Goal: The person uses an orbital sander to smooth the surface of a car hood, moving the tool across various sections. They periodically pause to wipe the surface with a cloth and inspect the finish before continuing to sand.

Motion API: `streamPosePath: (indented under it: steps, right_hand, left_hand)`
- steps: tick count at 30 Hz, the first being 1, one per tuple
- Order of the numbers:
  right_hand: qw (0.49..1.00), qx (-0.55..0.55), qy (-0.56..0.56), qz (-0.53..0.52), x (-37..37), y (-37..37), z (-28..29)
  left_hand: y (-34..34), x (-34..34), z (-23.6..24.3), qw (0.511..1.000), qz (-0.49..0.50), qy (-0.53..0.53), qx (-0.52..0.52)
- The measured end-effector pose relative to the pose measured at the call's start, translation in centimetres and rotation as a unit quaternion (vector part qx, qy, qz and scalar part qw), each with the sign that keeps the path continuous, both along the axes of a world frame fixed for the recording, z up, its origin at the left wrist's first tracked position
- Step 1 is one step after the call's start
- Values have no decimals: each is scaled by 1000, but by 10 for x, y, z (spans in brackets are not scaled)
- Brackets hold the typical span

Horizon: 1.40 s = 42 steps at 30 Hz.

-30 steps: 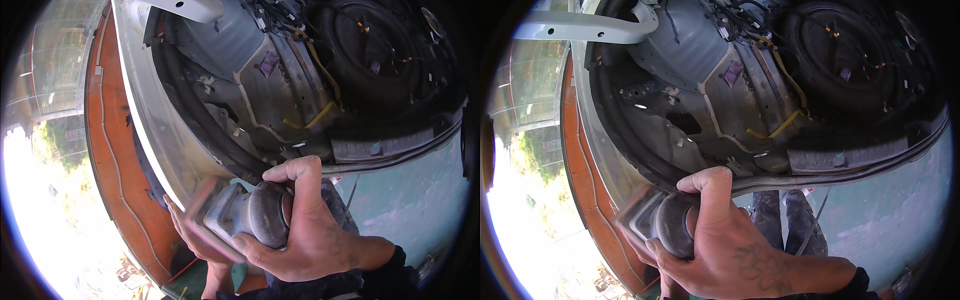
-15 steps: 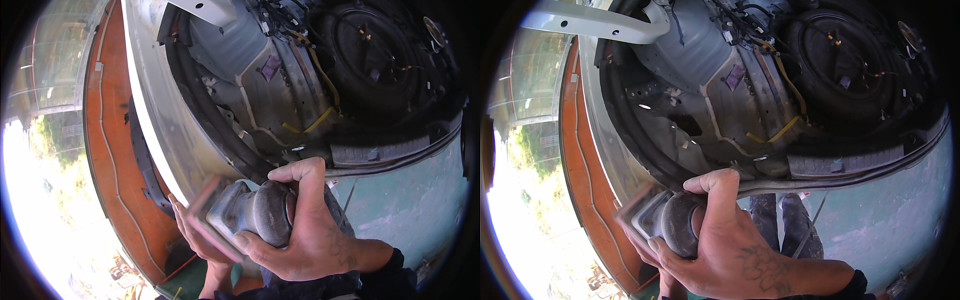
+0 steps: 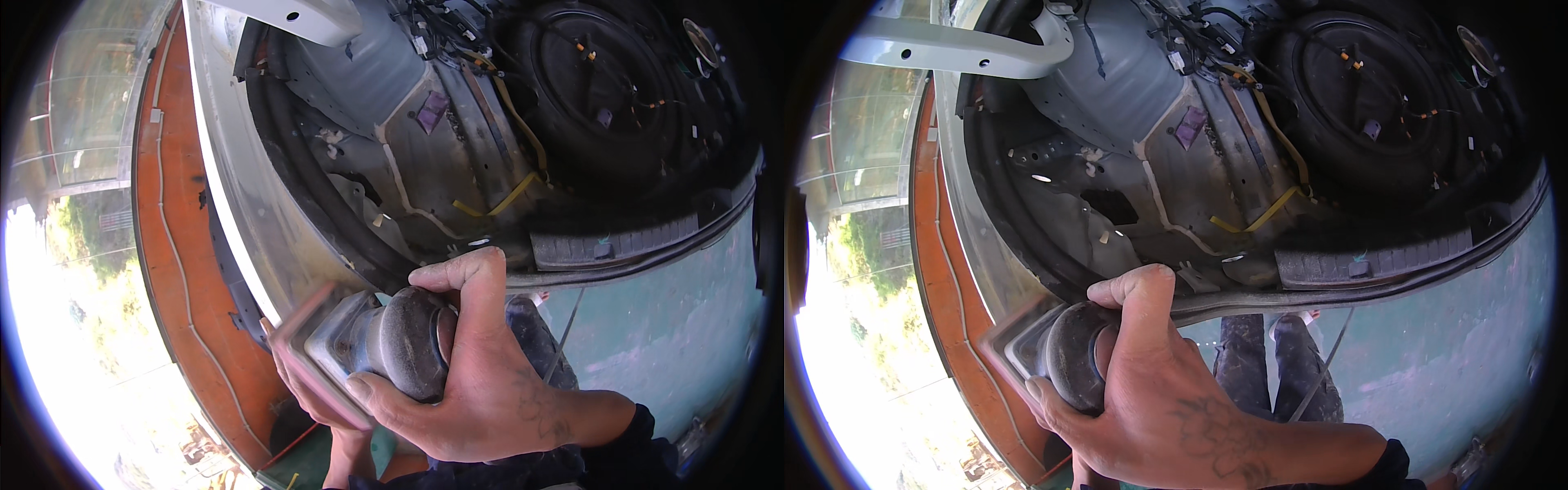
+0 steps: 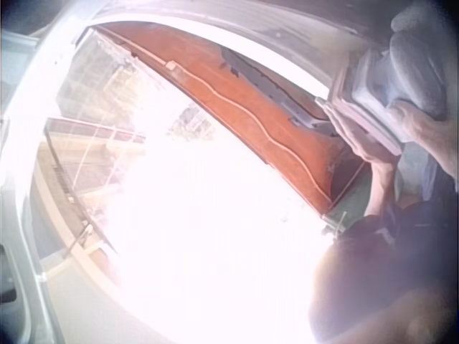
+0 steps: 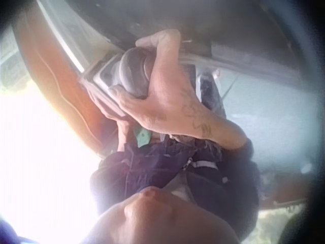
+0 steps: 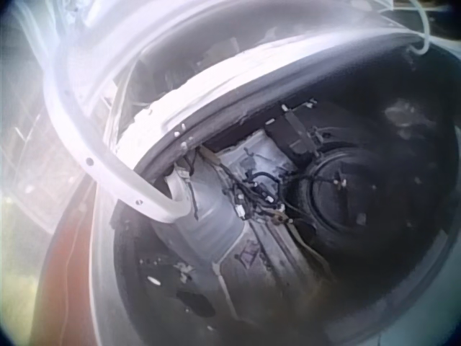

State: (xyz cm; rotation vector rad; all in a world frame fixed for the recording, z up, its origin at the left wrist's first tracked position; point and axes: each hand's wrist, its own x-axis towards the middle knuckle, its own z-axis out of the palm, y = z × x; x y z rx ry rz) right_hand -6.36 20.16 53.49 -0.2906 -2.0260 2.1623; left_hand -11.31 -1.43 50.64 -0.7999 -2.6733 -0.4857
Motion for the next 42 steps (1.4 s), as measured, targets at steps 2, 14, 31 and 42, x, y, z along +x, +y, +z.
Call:
streamPosePath:
  steps: [2, 14, 31, 42]
  right_hand:
    - [999, -42, -2, 12, 5, -2, -5]
    - [980, -178, -92, 1, 58, -20, -49]
    - [873, -483, -66, 4, 61, -44, -78]
    - [735, -669, -85, -71, 33, -84, -93]
  left_hand:
    - [0, -1, 2, 1000, 3, -1, 8]
    - [-11, -1, 1, 1000, 5, -16, 12]
    - [-13, -7, 0, 1000, -16, 24, -11]
    - [-25, -7, 7, 999, 26, 33, -34]
